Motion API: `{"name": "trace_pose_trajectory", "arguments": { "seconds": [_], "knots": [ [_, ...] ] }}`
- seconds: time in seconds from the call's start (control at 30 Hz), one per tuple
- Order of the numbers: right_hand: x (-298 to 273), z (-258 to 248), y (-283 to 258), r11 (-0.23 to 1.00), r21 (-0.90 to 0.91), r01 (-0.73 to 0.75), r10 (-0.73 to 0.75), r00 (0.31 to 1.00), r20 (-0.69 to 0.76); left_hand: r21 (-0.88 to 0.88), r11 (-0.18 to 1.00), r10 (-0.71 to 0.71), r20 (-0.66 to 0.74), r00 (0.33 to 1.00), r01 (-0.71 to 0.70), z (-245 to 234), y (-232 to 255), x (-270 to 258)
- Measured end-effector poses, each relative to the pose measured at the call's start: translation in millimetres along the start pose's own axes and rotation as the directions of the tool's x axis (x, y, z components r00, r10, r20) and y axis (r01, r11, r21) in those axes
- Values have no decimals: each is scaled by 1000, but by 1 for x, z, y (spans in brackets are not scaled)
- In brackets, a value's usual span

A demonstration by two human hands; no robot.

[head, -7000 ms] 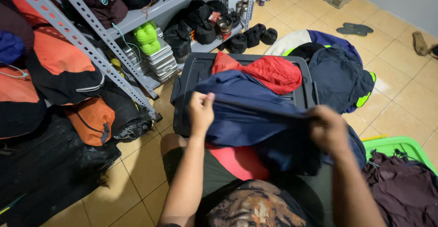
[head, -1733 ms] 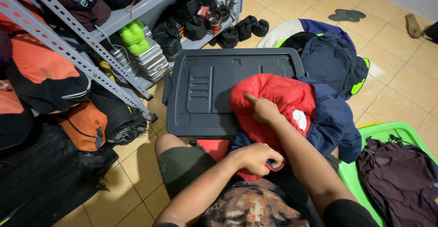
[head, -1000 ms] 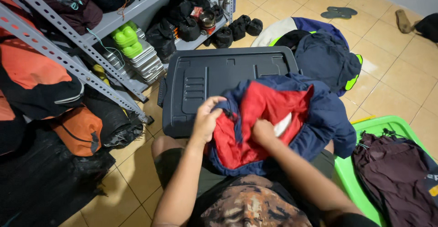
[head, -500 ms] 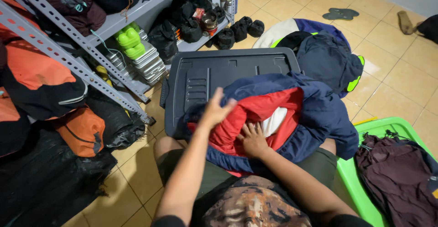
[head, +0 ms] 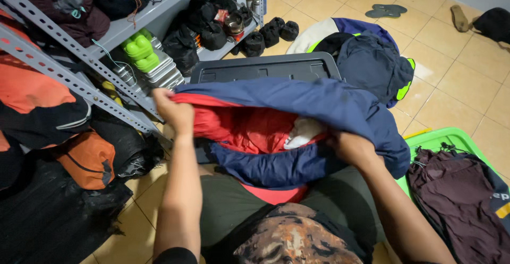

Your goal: The person folds a green garment and places it into a red storage bag, then unfolds and spreads out a larger blue and red jacket.

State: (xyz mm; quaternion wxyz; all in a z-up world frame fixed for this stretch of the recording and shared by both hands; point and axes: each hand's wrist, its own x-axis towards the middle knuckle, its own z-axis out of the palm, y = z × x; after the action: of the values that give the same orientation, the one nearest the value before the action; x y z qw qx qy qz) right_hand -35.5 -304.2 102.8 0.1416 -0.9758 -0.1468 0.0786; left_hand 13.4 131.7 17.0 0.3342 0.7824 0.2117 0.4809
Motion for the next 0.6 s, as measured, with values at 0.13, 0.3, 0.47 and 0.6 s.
{"name": "trace_pose_trajectory", "arguments": {
  "seconds": [0.13,0.3,0.47,0.6],
  "knots": [
    [17,63,36,955,-289,71,-48,995,85,293,936,-227,68,972,198,-15,-35,11],
    [43,99,26,888,-367,275,-447,697,-560,592,784,-516,450,729,189,-24,-5,-23],
    [-4,47,-113,476,-2,880,-769,415,-486,121,835,-331,890,314,537,-1,82,-100],
    [-7,98,-110,340,296,892,-832,433,-348,123,760,-275,951,144,638,15,94,-156]
  ]
}}
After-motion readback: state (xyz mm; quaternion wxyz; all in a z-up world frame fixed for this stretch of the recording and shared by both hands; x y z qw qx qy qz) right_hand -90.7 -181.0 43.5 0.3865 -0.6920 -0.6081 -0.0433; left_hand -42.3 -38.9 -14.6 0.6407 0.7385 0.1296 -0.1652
